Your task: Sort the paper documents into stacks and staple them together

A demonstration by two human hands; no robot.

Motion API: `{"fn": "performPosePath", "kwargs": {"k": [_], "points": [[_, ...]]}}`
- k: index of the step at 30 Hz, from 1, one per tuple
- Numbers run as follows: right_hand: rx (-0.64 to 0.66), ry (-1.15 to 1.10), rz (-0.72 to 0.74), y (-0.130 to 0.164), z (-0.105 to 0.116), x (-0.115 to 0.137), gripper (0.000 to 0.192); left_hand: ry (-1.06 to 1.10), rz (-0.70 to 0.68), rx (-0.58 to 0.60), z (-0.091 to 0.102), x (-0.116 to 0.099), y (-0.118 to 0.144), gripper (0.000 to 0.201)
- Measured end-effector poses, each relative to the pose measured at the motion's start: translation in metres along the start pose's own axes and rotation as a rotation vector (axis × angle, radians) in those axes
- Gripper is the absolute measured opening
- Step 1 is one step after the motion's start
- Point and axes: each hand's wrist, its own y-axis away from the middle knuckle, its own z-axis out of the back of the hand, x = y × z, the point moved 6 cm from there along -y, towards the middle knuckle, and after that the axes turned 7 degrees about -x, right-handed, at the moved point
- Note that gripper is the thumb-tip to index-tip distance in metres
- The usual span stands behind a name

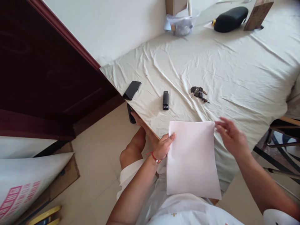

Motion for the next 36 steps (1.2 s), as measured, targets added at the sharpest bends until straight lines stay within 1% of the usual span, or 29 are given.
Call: {"fn": "performPosePath", "kwargs": {"k": [1, 2, 3, 4, 5, 6, 8, 10, 12, 15, 17, 19, 22, 24, 26, 29, 32, 36], "points": [[-0.097, 0.097, 0.153, -0.006, 0.003, 0.02, 0.045, -0.02, 0.018, 0.012, -0.002, 0.002, 0.002, 0.058], [-0.102, 0.179, 0.31, -0.01, -0.002, 0.04, 0.041, -0.037, 0.03, 0.024, -0.003, 0.004, 0.003, 0.059], [-0.053, 0.225, 0.452, -0.011, -0.012, 0.06, 0.036, -0.047, 0.034, 0.032, -0.005, 0.006, 0.005, 0.059], [0.029, 0.252, 0.556, -0.01, -0.024, 0.076, 0.035, -0.053, 0.033, 0.037, -0.006, 0.007, 0.006, 0.059], [0.102, 0.282, 0.624, -0.009, -0.037, 0.09, 0.036, -0.055, 0.031, 0.044, -0.007, 0.008, 0.007, 0.059], [0.175, 0.323, 0.667, -0.007, -0.049, 0.099, 0.036, -0.052, 0.03, 0.051, -0.008, 0.009, 0.008, 0.059], [0.357, 0.396, 0.71, 0.0, -0.075, 0.11, 0.035, -0.041, 0.036, 0.061, -0.009, 0.011, 0.01, 0.059], [0.468, 0.409, 0.713, 0.005, -0.092, 0.113, 0.034, -0.026, 0.041, 0.06, -0.009, 0.012, 0.012, 0.06], [0.493, 0.393, 0.691, 0.004, -0.1, 0.113, 0.033, -0.017, 0.042, 0.046, -0.008, 0.013, 0.013, 0.061], [0.552, 0.408, 0.601, -0.003, -0.107, 0.107, 0.032, -0.021, 0.051, 0.037, -0.006, 0.014, 0.014, 0.061], [0.604, 0.434, 0.532, -0.011, -0.114, 0.103, 0.03, -0.014, 0.027, 0.033, -0.004, 0.013, 0.013, 0.059], [0.613, 0.46, 0.5, -0.02, -0.123, 0.101, 0.03, -0.009, -0.023, 0.007, -0.001, 0.012, 0.012, 0.056], [0.605, 0.505, 0.497, -0.036, -0.142, 0.098, 0.032, -0.023, -0.084, -0.077, 0.005, 0.01, 0.009, 0.052], [0.633, 0.522, 0.48, -0.047, -0.155, 0.094, 0.032, -0.013, -0.089, -0.141, 0.01, 0.007, 0.006, 0.053], [0.677, 0.536, 0.442, -0.056, -0.166, 0.088, 0.033, 0.031, -0.063, -0.199, 0.015, 0.004, 0.003, 0.056], [0.698, 0.554, 0.387, -0.07, -0.172, 0.081, 0.035, 0.105, 0.01, -0.267, 0.022, -0.002, -0.005, 0.054], [0.713, 0.58, 0.38, -0.084, -0.179, 0.079, 0.035, 0.138, 0.074, -0.321, 0.027, -0.007, -0.017, 0.046], [0.768, 0.672, 0.395, -0.1, -0.199, 0.081, 0.034, 0.12, 0.065, -0.418, 0.033, -0.016, -0.03, 0.03]]}}
